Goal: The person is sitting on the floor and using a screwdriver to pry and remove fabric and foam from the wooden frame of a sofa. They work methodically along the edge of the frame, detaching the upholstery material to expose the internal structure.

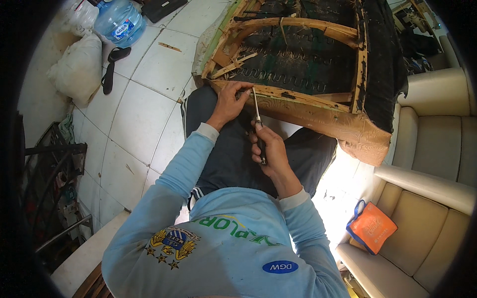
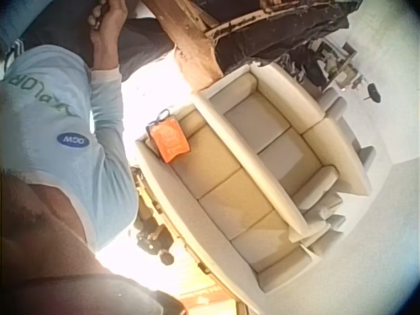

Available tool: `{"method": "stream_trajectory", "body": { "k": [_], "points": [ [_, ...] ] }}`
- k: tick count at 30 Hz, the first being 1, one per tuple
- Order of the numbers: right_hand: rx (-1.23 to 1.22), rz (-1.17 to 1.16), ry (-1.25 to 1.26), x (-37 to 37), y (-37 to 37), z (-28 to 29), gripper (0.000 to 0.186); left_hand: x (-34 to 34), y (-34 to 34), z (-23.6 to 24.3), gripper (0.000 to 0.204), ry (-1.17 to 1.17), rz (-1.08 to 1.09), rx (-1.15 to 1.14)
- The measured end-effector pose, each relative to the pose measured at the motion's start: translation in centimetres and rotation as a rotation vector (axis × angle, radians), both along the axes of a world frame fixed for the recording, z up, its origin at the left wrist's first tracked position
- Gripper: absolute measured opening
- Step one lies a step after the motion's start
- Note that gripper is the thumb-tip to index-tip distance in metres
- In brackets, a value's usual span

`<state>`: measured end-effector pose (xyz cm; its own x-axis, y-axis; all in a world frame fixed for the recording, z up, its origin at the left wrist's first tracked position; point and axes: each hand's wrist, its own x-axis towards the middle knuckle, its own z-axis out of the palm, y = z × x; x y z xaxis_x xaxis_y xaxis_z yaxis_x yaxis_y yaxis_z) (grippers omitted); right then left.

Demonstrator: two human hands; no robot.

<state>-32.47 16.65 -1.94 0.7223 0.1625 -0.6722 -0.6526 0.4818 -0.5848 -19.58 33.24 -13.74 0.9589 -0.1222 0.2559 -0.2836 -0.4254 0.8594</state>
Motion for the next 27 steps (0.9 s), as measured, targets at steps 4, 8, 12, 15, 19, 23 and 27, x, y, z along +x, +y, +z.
{"method": "stream_trajectory", "body": {
  "k": [4,8,12,15,19,23,27],
  "points": [
    [-0.135,0.065,0.009,0.5,-0.4,0.7,0.041,-0.1,0.0,0.1,0.024,0.006,0.012,-0.003],
    [-0.206,0.098,0.0,0.9,-0.8,0.8,0.043,0.0,0.0,0.0,0.025,0.008,0.012,0.007],
    [-0.162,0.106,0.023,1.6,-1.6,0.7,0.043,0.0,0.0,0.0,0.025,0.003,0.011,-0.015],
    [-0.187,0.141,0.027,2.0,-2.8,1.1,0.043,-0.1,-0.1,0.2,0.025,-0.011,0.012,-0.013],
    [-0.177,0.178,0.036,1.7,-3.8,1.4,0.044,0.0,0.2,-0.5,0.025,-0.078,0.008,-0.019],
    [-0.17,0.165,0.035,1.6,-3.7,1.2,0.044,0.0,0.0,0.1,0.025,0.001,0.001,-0.007],
    [-0.125,0.124,0.021,1.1,-2.9,1.1,0.03,0.0,0.1,0.0,0.025,-0.026,0.002,-0.021]
  ]
}}
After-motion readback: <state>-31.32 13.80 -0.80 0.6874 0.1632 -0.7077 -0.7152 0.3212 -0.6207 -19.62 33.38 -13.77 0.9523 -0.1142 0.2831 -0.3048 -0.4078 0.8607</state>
